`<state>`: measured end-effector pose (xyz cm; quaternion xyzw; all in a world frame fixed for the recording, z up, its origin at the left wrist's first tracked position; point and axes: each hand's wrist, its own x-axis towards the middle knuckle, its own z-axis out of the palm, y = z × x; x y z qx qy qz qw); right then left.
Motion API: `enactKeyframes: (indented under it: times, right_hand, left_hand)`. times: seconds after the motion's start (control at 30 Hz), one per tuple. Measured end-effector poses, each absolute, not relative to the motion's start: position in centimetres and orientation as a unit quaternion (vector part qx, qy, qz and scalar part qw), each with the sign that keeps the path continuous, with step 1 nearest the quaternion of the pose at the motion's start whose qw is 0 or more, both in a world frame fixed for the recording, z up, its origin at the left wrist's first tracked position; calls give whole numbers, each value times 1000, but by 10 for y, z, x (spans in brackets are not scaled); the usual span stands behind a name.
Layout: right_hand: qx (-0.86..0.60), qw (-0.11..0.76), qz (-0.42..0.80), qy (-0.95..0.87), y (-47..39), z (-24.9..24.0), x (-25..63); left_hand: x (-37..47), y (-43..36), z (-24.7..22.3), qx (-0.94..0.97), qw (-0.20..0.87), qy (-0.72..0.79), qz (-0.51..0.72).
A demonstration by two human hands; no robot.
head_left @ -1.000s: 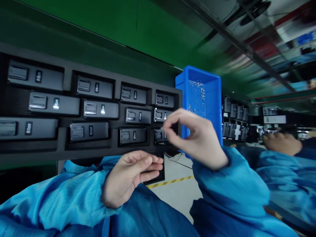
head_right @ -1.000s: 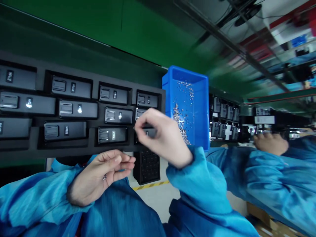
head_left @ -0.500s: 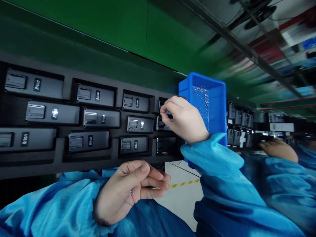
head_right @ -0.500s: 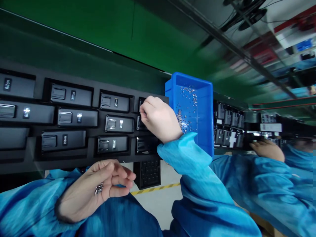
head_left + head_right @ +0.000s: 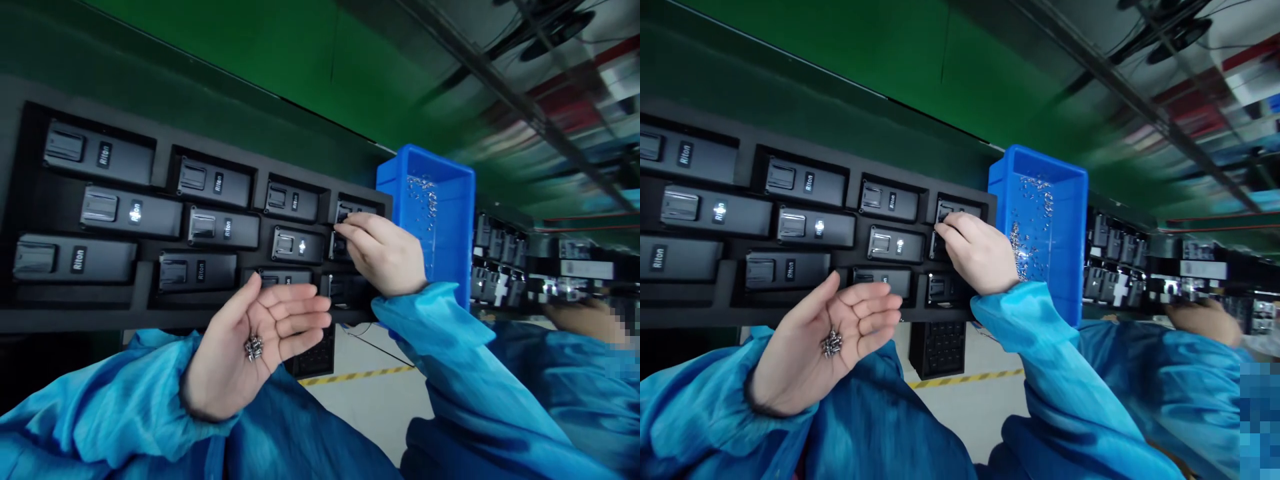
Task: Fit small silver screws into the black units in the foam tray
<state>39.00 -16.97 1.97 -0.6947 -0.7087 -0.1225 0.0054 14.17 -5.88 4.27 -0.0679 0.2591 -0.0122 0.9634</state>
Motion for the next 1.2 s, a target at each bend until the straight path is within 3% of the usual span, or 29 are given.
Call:
enactKeyframes:
  times: [0.2,0.4,0.67,1.2]
  right_hand:
    - [-727,41,-82,-680,-181,20,387]
    - [-747,195,-73,-631,-166,74,320]
    - [-702,208,129,-669,-145,89,261]
    - [-690,148,185,-684,-141,83,259]
  left_hand:
    - [142,-56,39,-103,975,193,26]
    - [142,-58,35,-103,983,147,42]
    - [140,-60,39,-73,983,164,31]
    - [146,-60,44,-69,973,218,25]
